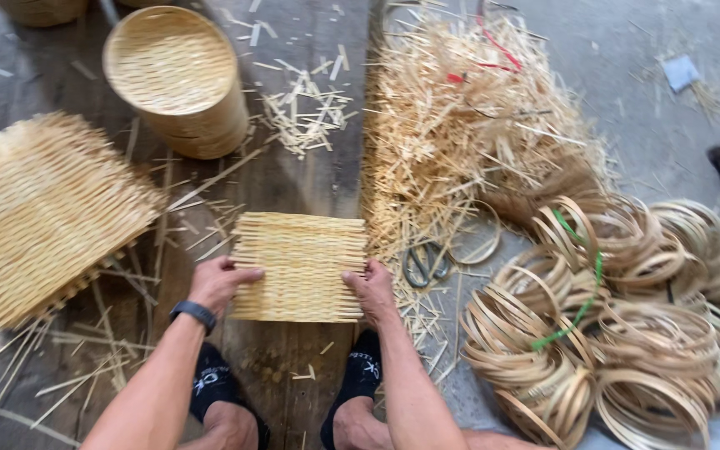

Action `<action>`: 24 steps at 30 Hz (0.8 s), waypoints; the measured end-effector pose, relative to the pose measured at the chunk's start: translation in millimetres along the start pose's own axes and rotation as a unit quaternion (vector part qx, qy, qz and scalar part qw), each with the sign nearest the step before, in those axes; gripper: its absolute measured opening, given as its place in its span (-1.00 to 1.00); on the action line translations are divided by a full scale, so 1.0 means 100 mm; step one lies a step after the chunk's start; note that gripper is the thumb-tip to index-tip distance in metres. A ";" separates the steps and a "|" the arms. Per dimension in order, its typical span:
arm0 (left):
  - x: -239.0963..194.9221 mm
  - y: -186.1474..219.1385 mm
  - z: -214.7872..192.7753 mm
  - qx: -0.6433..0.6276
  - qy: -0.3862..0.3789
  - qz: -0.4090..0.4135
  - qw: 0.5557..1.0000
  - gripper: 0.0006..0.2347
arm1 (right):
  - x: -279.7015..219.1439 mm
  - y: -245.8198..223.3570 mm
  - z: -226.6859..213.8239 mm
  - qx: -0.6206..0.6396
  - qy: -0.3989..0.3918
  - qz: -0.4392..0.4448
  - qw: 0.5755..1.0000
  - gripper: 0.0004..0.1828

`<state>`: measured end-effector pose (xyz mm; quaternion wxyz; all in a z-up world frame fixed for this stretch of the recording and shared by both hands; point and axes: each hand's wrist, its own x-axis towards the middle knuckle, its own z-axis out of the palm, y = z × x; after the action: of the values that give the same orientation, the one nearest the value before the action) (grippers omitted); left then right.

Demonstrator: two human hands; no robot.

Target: The person sits on the floor and repeatedly places a circular bamboo frame onto a flat woven bamboo mat, then uses shears to trim the excess mat around the frame. The trimmed circular pieces are stacked into a growing pile.

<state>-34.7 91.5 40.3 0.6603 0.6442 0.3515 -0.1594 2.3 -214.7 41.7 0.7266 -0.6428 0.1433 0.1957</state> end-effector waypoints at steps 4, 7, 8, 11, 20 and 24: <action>-0.03 -0.01 0.01 0.007 0.009 -0.015 1.000 -0.60 | 0.06 0.02 -0.10 0.026 -0.009 0.024 0.999 -0.53; -0.06 0.02 -0.01 0.095 0.038 -0.044 0.994 -0.52 | 0.30 0.00 -0.58 0.012 0.135 0.047 0.990 -0.63; -0.06 0.03 0.00 0.087 0.039 -0.039 0.995 -0.45 | 0.43 -0.02 -0.83 -0.017 0.225 0.032 0.974 -0.68; -0.07 0.11 0.05 0.098 0.054 -0.030 0.993 -0.25 | 0.75 -0.07 -1.72 -0.140 0.354 0.061 0.922 -0.73; -0.36 0.34 -0.05 0.172 0.207 0.033 0.962 -0.17 | 1.03 0.01 -2.35 -0.633 0.221 0.049 0.740 -0.73; -0.55 0.52 -0.09 0.187 0.270 0.169 0.929 -0.36 | 0.81 -0.51 -2.13 -0.584 0.228 0.075 0.775 -0.80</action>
<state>-41.1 93.2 115.8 0.4250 0.8245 0.3666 0.0719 106.7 -422.1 20.9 0.1408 -0.9565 0.2111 0.1437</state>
